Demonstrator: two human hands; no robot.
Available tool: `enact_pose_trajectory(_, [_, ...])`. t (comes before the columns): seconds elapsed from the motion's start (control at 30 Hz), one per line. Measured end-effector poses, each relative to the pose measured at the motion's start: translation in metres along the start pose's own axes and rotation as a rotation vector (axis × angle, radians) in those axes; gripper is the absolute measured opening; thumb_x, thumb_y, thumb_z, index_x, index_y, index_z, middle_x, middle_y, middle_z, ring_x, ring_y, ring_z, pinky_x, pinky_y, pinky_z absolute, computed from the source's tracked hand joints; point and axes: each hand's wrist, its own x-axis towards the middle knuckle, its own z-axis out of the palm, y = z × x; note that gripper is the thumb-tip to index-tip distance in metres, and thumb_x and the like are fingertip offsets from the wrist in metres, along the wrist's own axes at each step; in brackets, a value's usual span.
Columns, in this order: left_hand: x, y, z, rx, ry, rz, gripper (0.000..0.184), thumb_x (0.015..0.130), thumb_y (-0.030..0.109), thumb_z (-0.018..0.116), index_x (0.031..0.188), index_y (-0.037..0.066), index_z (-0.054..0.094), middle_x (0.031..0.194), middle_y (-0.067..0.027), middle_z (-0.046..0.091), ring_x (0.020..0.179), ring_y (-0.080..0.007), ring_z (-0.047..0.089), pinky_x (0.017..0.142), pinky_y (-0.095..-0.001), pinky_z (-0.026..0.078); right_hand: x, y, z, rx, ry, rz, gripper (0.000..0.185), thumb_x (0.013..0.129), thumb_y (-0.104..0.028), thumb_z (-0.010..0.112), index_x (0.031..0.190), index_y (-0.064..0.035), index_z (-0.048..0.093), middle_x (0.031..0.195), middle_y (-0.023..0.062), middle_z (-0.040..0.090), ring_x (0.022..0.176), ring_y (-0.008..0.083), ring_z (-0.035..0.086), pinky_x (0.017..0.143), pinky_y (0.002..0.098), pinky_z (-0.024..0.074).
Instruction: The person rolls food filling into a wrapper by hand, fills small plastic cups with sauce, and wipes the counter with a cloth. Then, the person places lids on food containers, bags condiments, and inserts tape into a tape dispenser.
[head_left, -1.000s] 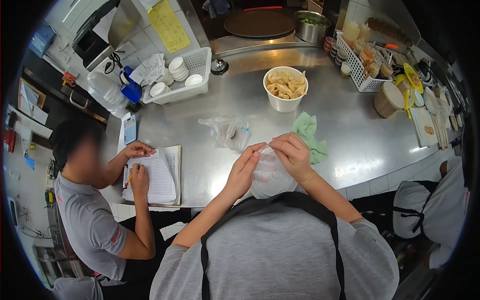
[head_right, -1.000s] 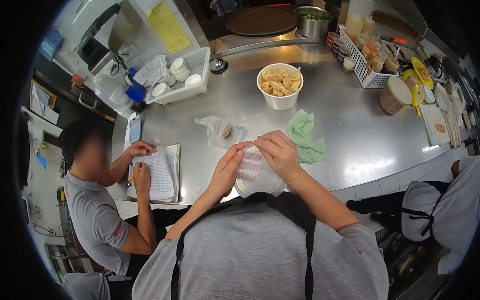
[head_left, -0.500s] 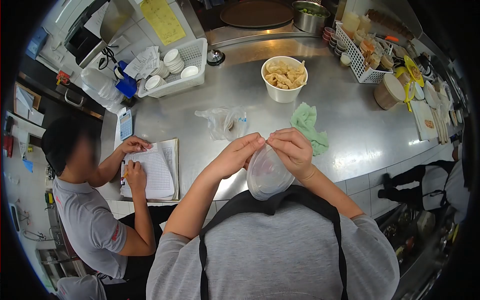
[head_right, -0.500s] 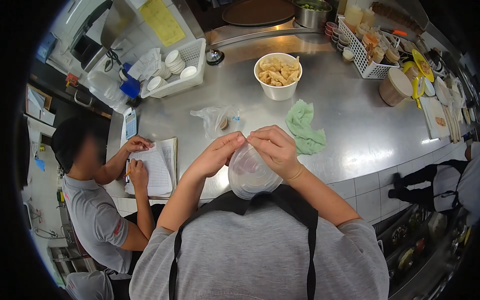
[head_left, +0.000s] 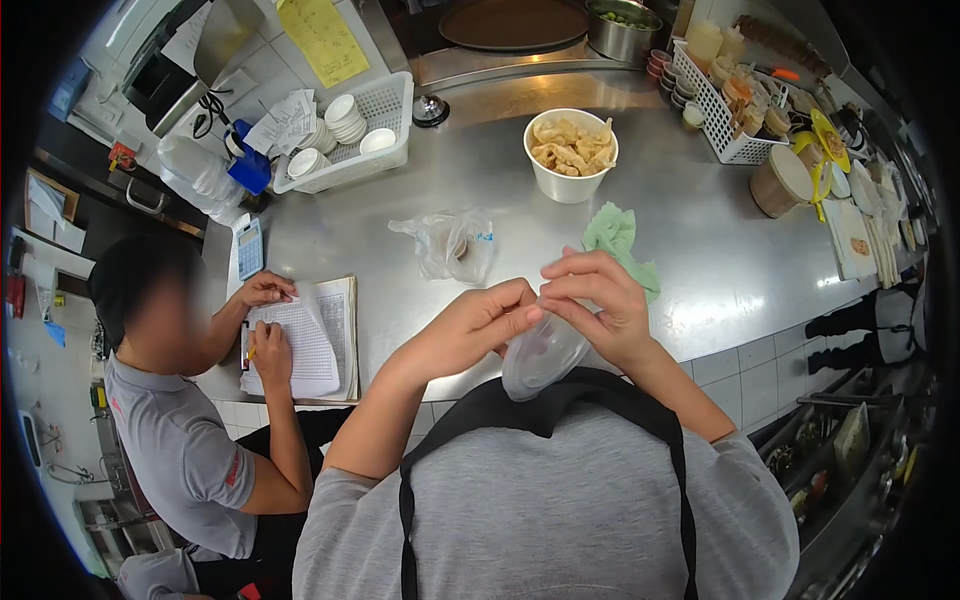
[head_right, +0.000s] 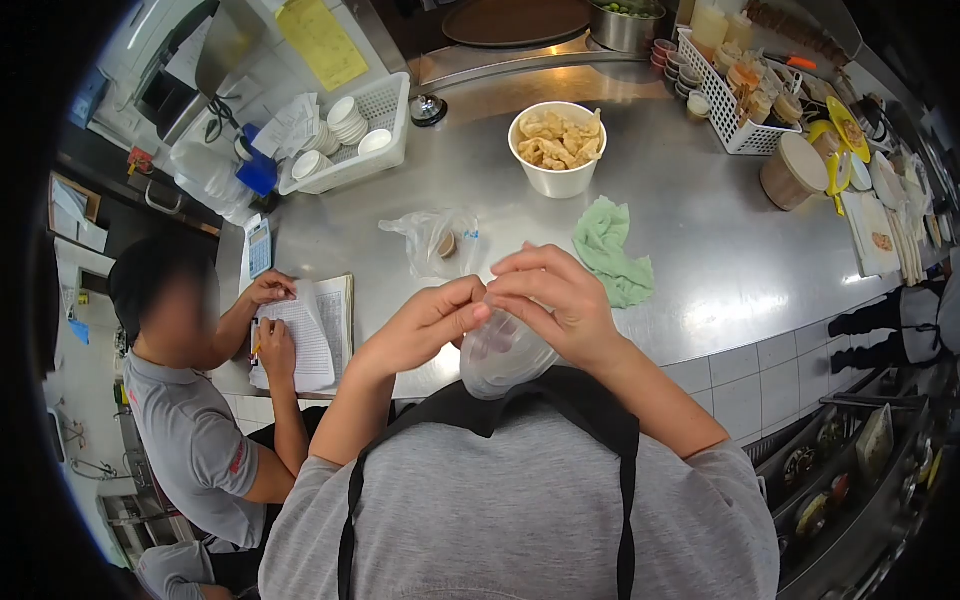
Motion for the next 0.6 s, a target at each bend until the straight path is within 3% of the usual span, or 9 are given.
enact_pose_trajectory(0.03, [-0.002, 0.002, 0.005, -0.025, 0.029, 0.034, 0.029, 0.095, 0.036, 0.046, 0.087, 0.008, 0.05, 0.073, 0.0026, 0.049, 0.064, -0.0047, 0.048, 0.056, -0.021, 0.043, 0.0, -0.001, -0.003, -0.001, 0.0, 0.004, 0.012, 0.075, -0.006, 0.068, 0.087, -0.0041, 0.065, 0.085, 0.0055, 0.06, 0.079, 0.017, 0.058, 0.071, 0.0295, 0.0463])
enact_pose_trajectory(0.1, [-0.002, 0.001, 0.01, -0.08, 0.043, 0.065, 0.025, 0.094, 0.033, 0.047, 0.093, 0.008, 0.049, 0.079, 0.0022, 0.052, 0.066, -0.0061, 0.051, 0.059, -0.022, 0.046, 0.001, -0.001, -0.012, 0.124, -0.139, 0.256, 0.007, 0.077, -0.008, 0.067, 0.083, -0.0053, 0.065, 0.084, 0.0043, 0.059, 0.078, 0.0159, 0.056, 0.07, 0.0285, 0.0447])
enact_pose_trajectory(0.23, [0.006, -0.001, 0.007, -0.315, -0.001, -0.034, 0.023, 0.093, 0.031, 0.05, 0.092, 0.008, 0.051, 0.081, 0.002, 0.053, 0.072, -0.0065, 0.054, 0.064, -0.0219, 0.048, 0.01, 0.002, -0.032, 0.216, -0.28, 0.258, 0.007, 0.077, -0.011, 0.068, 0.079, -0.0061, 0.064, 0.081, 0.0028, 0.059, 0.076, 0.015, 0.055, 0.066, 0.0268, 0.0433])
enact_pose_trajectory(0.3, [0.011, -0.007, 0.001, -0.277, -0.174, -0.024, 0.024, 0.092, 0.032, 0.051, 0.09, 0.008, 0.054, 0.086, 0.002, 0.054, 0.079, -0.0063, 0.054, 0.068, -0.0223, 0.05, 0.016, -0.003, -0.036, 0.201, -0.427, 0.207, 0.01, 0.075, -0.014, 0.07, 0.078, -0.0067, 0.064, 0.079, 0.0013, 0.059, 0.074, 0.014, 0.055, 0.063, 0.0264, 0.0428])
enact_pose_trajectory(0.6, [0.01, 0.0, -0.008, -0.242, -0.275, -0.054, 0.021, 0.09, 0.028, 0.056, 0.086, 0.007, 0.057, 0.089, 0.0028, 0.052, 0.084, -0.006, 0.053, 0.072, -0.0237, 0.052, 0.019, -0.006, -0.034, 0.247, -0.469, 0.188, 0.012, 0.073, -0.015, 0.072, 0.077, -0.007, 0.064, 0.078, -0.0004, 0.059, 0.074, 0.0136, 0.054, 0.063, 0.0265, 0.0428])
